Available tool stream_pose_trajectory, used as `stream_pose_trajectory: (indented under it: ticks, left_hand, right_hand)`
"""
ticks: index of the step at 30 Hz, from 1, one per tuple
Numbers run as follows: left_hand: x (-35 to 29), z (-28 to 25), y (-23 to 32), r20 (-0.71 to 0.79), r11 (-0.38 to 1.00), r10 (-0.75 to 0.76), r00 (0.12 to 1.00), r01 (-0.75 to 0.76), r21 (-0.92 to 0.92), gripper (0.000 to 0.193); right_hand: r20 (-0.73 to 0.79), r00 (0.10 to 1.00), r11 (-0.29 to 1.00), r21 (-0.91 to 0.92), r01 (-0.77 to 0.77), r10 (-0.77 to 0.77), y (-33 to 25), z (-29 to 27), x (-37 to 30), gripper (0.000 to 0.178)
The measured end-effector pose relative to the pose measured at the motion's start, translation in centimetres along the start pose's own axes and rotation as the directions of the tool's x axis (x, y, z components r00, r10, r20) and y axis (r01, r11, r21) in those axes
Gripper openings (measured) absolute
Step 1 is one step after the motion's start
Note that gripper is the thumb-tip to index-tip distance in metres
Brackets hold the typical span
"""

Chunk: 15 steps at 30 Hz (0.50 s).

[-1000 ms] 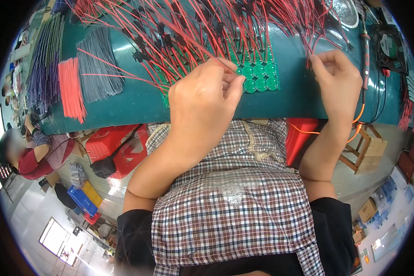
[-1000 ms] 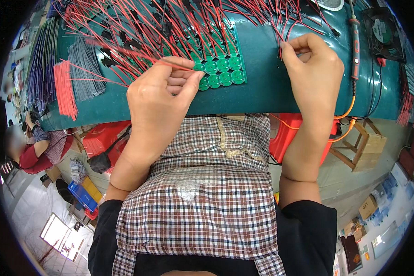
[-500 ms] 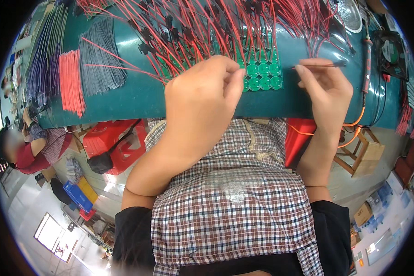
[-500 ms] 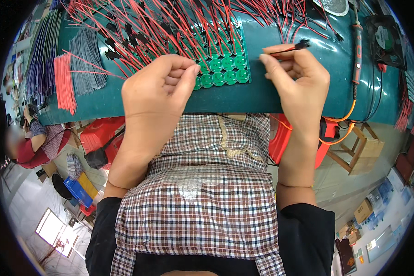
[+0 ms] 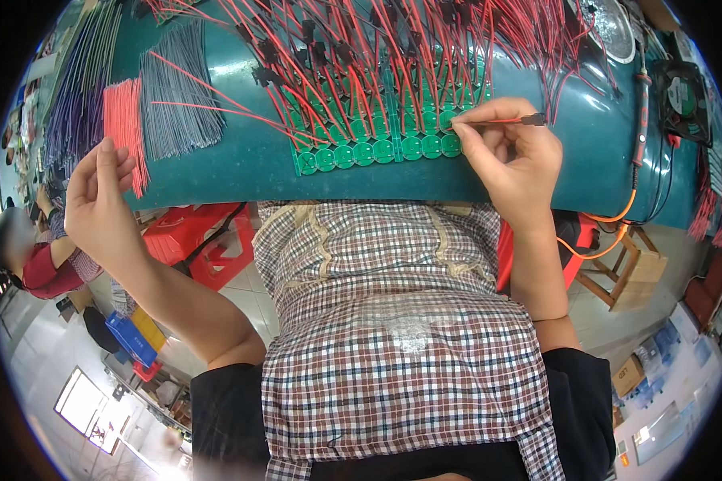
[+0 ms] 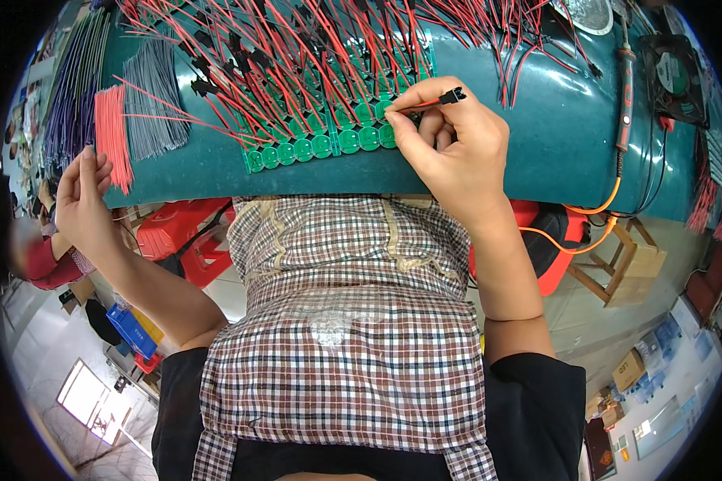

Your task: Insert and secure electrical wires into small plastic connectors on a circuit board assembly.

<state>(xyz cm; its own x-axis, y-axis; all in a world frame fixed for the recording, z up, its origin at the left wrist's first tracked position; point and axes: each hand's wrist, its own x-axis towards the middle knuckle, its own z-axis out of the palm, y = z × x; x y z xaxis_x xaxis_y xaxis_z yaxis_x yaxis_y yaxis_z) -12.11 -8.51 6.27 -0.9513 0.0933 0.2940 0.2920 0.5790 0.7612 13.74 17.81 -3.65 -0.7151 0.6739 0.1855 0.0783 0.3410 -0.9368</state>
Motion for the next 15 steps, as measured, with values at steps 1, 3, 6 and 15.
stream_pose_trajectory:
  ticks: [1, 3, 6, 15]
  left_hand:
    - [1.2, -0.7, -2.1, 0.004, 0.999, -0.015, 1.0, 0.015, 0.051, 0.023]
    - [3.3, -1.8, -5.9, 0.007, 0.994, -0.033, 0.999, 0.032, 0.1, 0.027]
    - [5.2, -2.7, -10.1, 0.032, 0.833, -0.004, 0.999, -0.014, 0.553, 0.032]
    - [7.4, -2.9, -16.5, 0.208, 0.682, -0.112, 0.972, -0.077, 0.727, 0.034]
  right_hand:
    - [-0.001, 1.0, 1.0, -0.002, 0.0, 0.0, 0.0, -0.1, 0.0, 0.017]
    - [0.008, 1.0, 1.0, -0.024, 0.008, -0.008, 0.0, -0.1, -0.1, 0.016]
    - [-0.009, 1.0, 0.998, -0.051, 0.023, -0.023, 0.1, -0.1, -0.2, 0.015]
    - [-0.034, 0.999, 0.997, -0.074, 0.034, -0.037, 0.2, 0.1, -0.5, 0.015]
